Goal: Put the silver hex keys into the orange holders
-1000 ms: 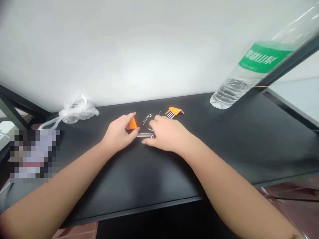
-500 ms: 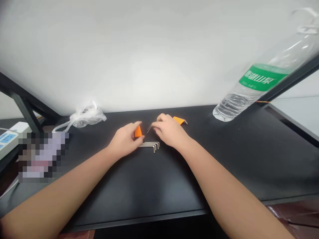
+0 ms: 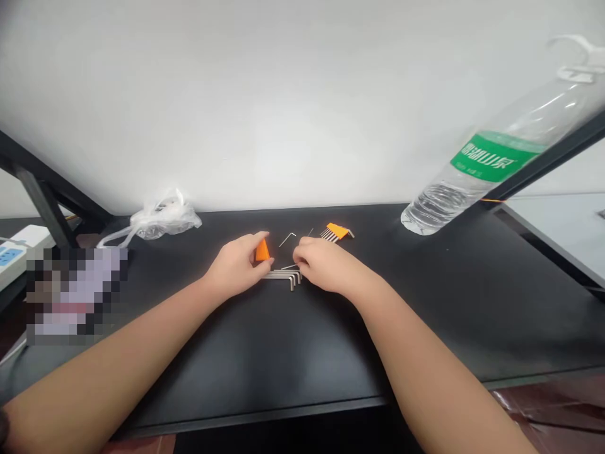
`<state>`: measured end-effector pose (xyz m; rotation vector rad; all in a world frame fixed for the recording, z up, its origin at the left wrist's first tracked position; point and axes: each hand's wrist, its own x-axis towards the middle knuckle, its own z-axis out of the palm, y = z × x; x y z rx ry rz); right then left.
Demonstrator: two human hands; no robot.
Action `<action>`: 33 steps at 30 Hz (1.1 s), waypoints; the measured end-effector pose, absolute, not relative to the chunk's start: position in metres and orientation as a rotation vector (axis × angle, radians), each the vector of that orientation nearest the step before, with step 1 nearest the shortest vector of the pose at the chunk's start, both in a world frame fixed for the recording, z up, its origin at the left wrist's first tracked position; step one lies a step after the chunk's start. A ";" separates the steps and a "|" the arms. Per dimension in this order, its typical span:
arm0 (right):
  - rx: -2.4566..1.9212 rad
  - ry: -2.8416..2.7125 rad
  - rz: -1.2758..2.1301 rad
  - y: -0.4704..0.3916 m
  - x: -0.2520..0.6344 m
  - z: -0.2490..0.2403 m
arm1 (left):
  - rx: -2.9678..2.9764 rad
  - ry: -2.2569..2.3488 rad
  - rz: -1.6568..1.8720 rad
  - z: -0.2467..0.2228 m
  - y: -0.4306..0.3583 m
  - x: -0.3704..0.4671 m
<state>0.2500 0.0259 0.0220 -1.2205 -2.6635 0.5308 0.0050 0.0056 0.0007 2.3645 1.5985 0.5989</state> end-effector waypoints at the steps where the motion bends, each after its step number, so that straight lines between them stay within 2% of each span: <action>1: -1.223 -2.662 0.575 0.023 0.251 0.024 | 2.359 1.603 0.605 0.001 0.006 0.005; 11: -1.197 -2.574 0.708 0.015 0.242 0.022 | 2.326 1.585 0.641 0.001 0.005 0.004; 15: -1.256 -2.365 0.478 0.034 0.245 0.006 | 2.340 1.587 0.650 0.000 0.005 0.003; 19: -1.315 -2.481 0.091 0.050 0.243 -0.007 | 2.351 1.577 0.639 0.000 0.005 0.003; 22: -1.322 -2.561 -0.016 0.051 0.239 -0.007 | 2.352 1.575 0.641 0.000 0.005 0.003; 33: -1.109 -2.677 0.594 0.016 0.241 0.024 | 2.340 1.580 0.615 -0.002 0.006 0.003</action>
